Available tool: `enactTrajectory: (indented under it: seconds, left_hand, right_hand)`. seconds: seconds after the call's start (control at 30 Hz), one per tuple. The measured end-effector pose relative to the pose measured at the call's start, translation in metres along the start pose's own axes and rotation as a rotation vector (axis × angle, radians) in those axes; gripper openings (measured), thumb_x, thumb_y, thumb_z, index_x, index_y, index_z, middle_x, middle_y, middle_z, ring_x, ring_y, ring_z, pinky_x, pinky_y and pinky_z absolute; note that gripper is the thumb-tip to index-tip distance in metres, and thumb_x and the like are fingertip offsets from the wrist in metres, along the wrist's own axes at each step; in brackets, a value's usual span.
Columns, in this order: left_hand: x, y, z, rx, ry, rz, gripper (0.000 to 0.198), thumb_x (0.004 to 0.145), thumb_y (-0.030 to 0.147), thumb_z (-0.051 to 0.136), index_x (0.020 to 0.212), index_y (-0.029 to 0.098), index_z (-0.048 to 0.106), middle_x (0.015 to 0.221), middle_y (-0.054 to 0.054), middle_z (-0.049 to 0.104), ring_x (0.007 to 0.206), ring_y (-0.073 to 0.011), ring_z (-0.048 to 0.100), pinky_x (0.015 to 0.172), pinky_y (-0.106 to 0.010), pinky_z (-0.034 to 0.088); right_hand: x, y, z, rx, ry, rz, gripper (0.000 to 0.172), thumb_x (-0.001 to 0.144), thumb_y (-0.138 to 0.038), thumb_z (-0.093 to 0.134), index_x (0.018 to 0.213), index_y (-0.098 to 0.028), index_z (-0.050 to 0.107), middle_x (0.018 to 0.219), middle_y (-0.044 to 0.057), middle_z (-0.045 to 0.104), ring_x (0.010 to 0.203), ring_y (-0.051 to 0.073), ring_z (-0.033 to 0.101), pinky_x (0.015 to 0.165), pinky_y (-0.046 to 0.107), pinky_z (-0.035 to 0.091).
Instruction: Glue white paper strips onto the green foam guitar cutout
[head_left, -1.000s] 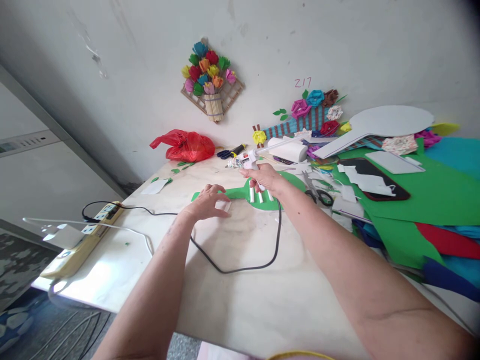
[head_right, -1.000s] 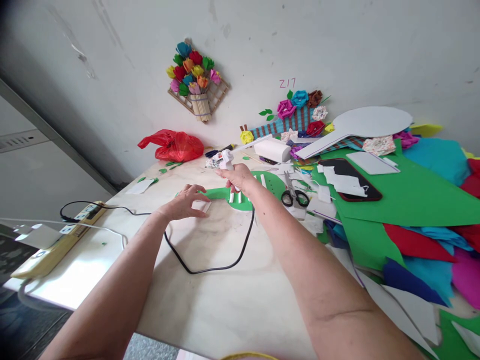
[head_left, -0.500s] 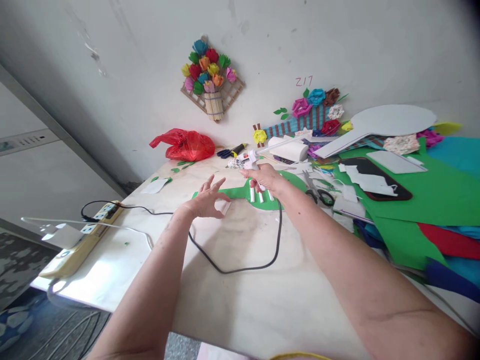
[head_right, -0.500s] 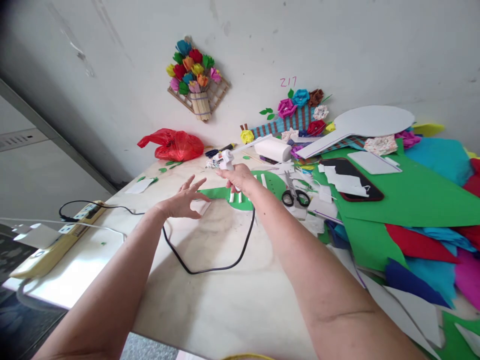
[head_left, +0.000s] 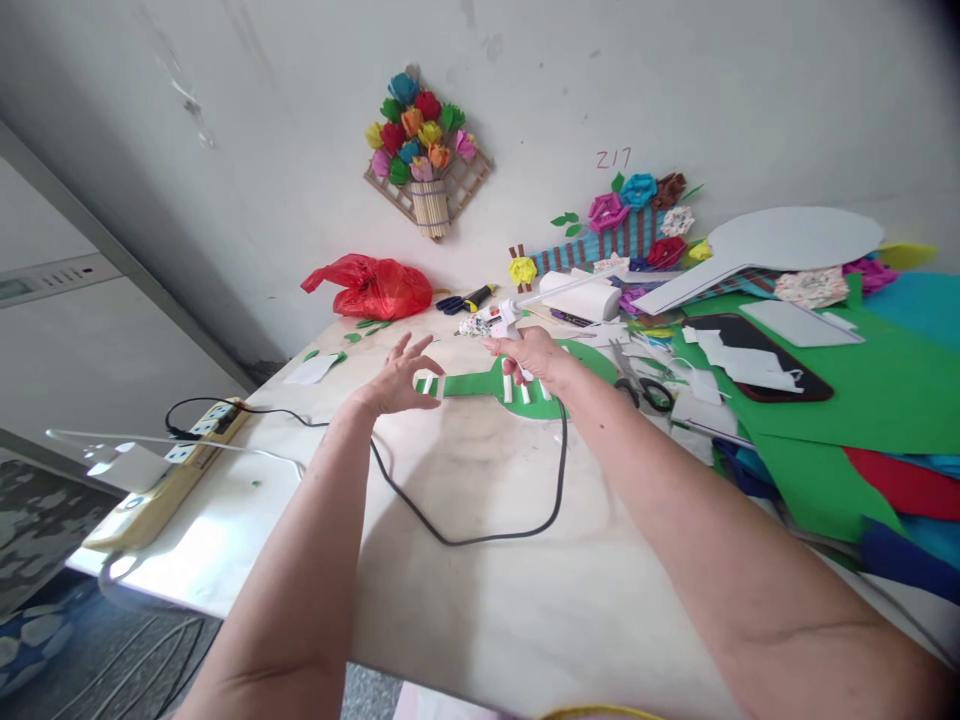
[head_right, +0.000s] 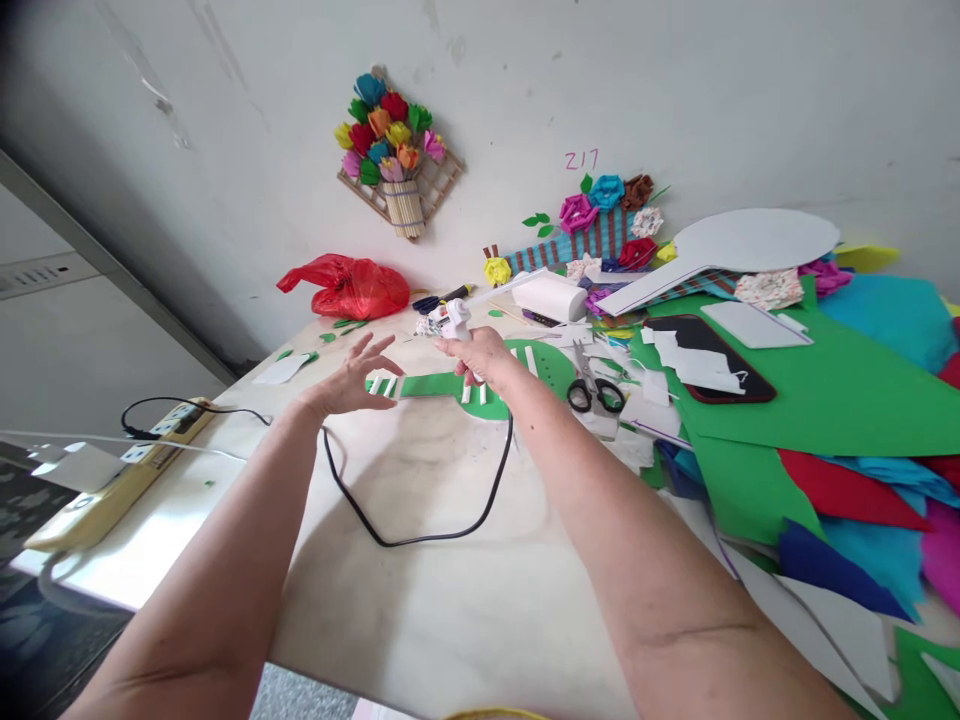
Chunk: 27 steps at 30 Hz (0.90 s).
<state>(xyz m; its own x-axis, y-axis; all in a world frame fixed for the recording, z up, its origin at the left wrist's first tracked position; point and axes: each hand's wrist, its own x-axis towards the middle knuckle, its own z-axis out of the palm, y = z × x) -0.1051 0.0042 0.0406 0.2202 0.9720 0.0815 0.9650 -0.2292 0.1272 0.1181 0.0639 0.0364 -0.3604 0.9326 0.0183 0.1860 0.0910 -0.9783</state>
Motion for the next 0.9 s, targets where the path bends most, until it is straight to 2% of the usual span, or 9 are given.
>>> enactTrajectory:
  seconds: [0.33, 0.9]
  left_hand:
    - [0.018, -0.008, 0.010, 0.086, -0.055, -0.057, 0.042, 0.060, 0.035, 0.067, 0.101, 0.026, 0.062, 0.149, -0.003, 0.022, 0.137, -0.0334, 0.001, 0.107, -0.052, 0.011]
    - [0.029, -0.011, 0.012, 0.111, -0.118, -0.045, 0.044, 0.060, 0.038, 0.066, 0.102, 0.025, 0.062, 0.148, -0.004, 0.024, 0.136, -0.0333, 0.003, 0.107, -0.051, 0.011]
  right_hand:
    - [0.004, 0.008, 0.001, 0.025, 0.015, 0.022, 0.035, 0.065, -0.047, 0.069, 0.069, -0.014, 0.055, 0.043, -0.002, 0.052, 0.029, 0.007, 0.040, 0.029, 0.019, 0.030]
    - [0.004, 0.010, 0.002, 0.003, 0.036, 0.016, 0.038, 0.066, -0.050, 0.067, 0.072, -0.014, 0.057, 0.045, -0.003, 0.052, 0.029, 0.006, 0.040, 0.031, 0.019, 0.031]
